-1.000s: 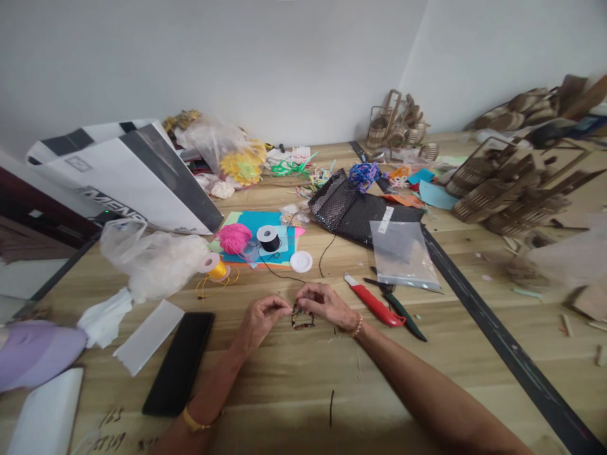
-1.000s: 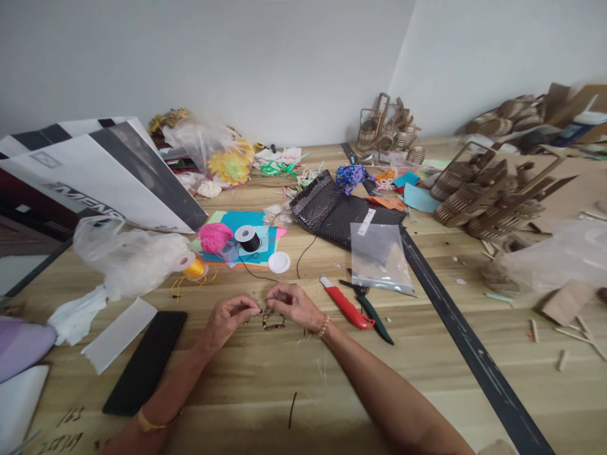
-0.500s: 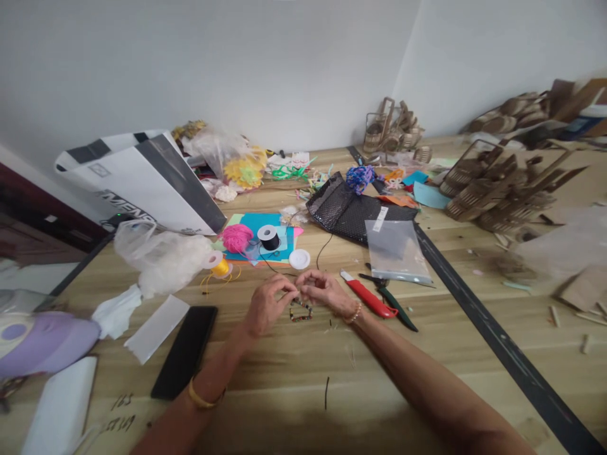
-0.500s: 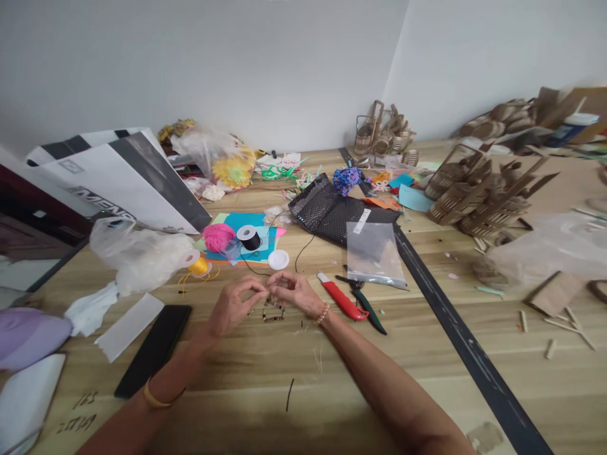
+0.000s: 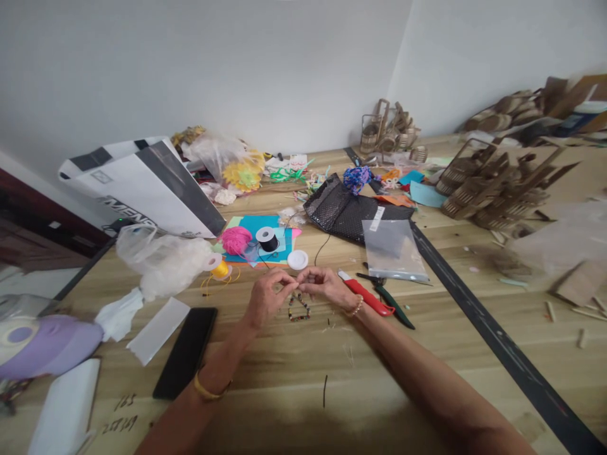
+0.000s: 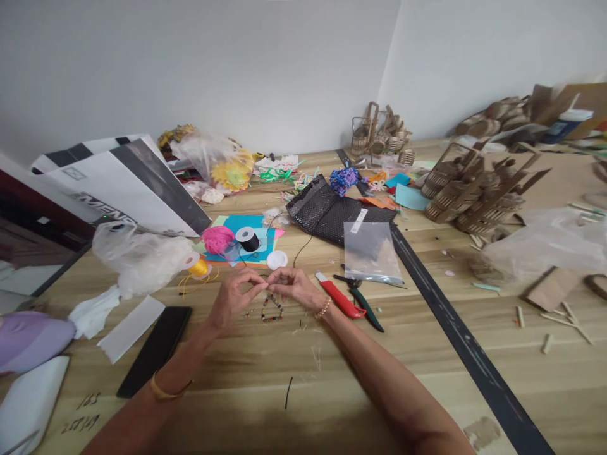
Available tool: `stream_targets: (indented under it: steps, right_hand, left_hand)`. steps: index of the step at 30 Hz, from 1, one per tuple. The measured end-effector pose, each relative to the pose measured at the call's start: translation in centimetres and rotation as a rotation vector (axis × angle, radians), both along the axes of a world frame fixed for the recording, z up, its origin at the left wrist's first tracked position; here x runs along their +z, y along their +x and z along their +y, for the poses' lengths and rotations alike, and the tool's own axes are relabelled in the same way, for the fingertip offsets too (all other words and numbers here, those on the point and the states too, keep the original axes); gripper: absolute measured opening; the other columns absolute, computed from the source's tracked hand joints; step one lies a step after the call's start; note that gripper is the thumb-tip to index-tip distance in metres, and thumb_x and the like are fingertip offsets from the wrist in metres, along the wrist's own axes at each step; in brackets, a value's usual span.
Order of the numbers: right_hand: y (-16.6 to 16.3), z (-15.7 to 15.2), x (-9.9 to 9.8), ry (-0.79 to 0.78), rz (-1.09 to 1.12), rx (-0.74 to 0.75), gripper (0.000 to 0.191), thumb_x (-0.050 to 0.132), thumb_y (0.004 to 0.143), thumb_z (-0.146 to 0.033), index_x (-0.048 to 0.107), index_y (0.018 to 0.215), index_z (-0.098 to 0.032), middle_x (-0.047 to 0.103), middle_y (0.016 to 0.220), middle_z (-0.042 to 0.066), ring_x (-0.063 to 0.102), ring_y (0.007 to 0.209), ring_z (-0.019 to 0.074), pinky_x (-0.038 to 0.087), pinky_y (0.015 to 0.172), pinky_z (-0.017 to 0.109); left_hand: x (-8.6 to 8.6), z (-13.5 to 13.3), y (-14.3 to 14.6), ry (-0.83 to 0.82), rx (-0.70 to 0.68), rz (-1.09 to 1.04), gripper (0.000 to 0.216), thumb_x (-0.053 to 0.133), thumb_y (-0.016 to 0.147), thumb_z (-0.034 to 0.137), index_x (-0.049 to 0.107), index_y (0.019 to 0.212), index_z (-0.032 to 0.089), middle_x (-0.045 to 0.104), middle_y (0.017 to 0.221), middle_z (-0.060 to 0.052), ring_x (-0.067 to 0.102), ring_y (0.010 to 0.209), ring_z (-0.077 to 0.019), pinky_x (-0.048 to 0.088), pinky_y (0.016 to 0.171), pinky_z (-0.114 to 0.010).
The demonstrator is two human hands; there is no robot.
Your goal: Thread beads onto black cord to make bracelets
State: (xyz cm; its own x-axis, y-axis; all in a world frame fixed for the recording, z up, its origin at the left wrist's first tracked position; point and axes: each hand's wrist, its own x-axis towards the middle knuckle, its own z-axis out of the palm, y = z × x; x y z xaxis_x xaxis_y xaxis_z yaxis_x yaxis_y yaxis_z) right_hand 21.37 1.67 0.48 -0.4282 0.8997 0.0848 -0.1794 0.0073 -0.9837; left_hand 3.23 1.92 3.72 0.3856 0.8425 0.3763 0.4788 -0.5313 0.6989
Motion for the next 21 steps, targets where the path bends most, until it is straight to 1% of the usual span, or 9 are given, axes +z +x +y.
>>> stream_targets:
  steps: [5, 8, 11, 13, 16, 18, 21]
  right_hand:
    - [-0.1, -0.1, -0.1, -0.012, -0.042, -0.009, 0.029, 0.073, 0.073, -0.041, 0.065, 0.080, -0.013, 0.058, 0.063, -0.003, 0.050, 0.051, 0.0067, 0.040, 0.049, 0.019]
    - [0.1, 0.3, -0.8, -0.003, -0.022, -0.010, 0.028, 0.072, 0.074, -0.041, 0.065, 0.079, -0.014, 0.059, 0.062, -0.003, 0.051, 0.051, 0.0069, 0.040, 0.049, 0.019]
    - [0.3, 0.8, -1.7, -0.009, 0.011, -0.043, 0.028, 0.071, 0.074, -0.041, 0.065, 0.080, -0.014, 0.059, 0.063, -0.003, 0.051, 0.050, 0.0070, 0.041, 0.048, 0.018]
    - [0.4, 1.1, -2.1, -0.031, 0.020, -0.097, 0.029, 0.071, 0.074, -0.042, 0.063, 0.078, -0.015, 0.059, 0.060, -0.003, 0.050, 0.048, 0.0070, 0.041, 0.046, 0.019]
    - [0.3, 1.2, -2.6, -0.074, 0.018, -0.161, 0.029, 0.072, 0.072, -0.043, 0.061, 0.073, -0.016, 0.057, 0.056, -0.003, 0.048, 0.046, 0.0071, 0.039, 0.045, 0.019]
    - [0.2, 1.1, -2.8, -0.098, 0.013, -0.189, 0.029, 0.071, 0.072, -0.043, 0.060, 0.071, -0.016, 0.057, 0.055, -0.003, 0.048, 0.046, 0.0072, 0.038, 0.045, 0.019]
    - [0.1, 1.1, -3.0, -0.130, 0.010, -0.232, 0.028, 0.071, 0.071, -0.042, 0.060, 0.071, -0.016, 0.057, 0.054, -0.003, 0.047, 0.047, 0.0077, 0.037, 0.046, 0.019]
  left_hand:
    - [-0.2, -0.1, 0.5, -0.020, -0.001, -0.038, 0.012, 0.063, 0.079, 0.023, 0.066, 0.069, 0.016, 0.066, 0.072, -0.005, 0.061, 0.071, -0.0176, 0.046, 0.069, -0.028]
    - [-0.5, 0.0, 0.7, -0.036, 0.019, -0.065, 0.014, 0.063, 0.078, 0.024, 0.065, 0.068, 0.016, 0.066, 0.071, -0.005, 0.061, 0.071, -0.0173, 0.047, 0.070, -0.027]
    - [-1.2, 0.2, 0.4, -0.109, 0.064, -0.059, 0.013, 0.061, 0.080, 0.026, 0.065, 0.072, 0.016, 0.067, 0.072, -0.003, 0.062, 0.071, -0.0166, 0.047, 0.070, -0.026]
    - [-2.0, 0.4, 0.0, -0.162, 0.110, 0.024, 0.013, 0.059, 0.081, 0.026, 0.066, 0.077, 0.016, 0.069, 0.075, -0.003, 0.062, 0.072, -0.0166, 0.047, 0.071, -0.026]
    - [-3.0, 0.6, -0.3, -0.194, 0.149, 0.276, 0.010, 0.059, 0.080, 0.021, 0.068, 0.079, 0.017, 0.070, 0.078, -0.004, 0.062, 0.072, -0.0170, 0.046, 0.070, -0.027]
    - [-3.4, 0.5, -0.1, -0.182, 0.148, 0.433, 0.009, 0.060, 0.080, 0.020, 0.067, 0.076, 0.016, 0.070, 0.080, -0.006, 0.062, 0.075, -0.0188, 0.045, 0.071, -0.029]
    - [-3.4, 0.5, 0.6, -0.136, 0.156, 0.575, 0.011, 0.060, 0.080, 0.021, 0.066, 0.074, 0.016, 0.070, 0.080, -0.008, 0.062, 0.080, -0.0221, 0.043, 0.077, -0.033]
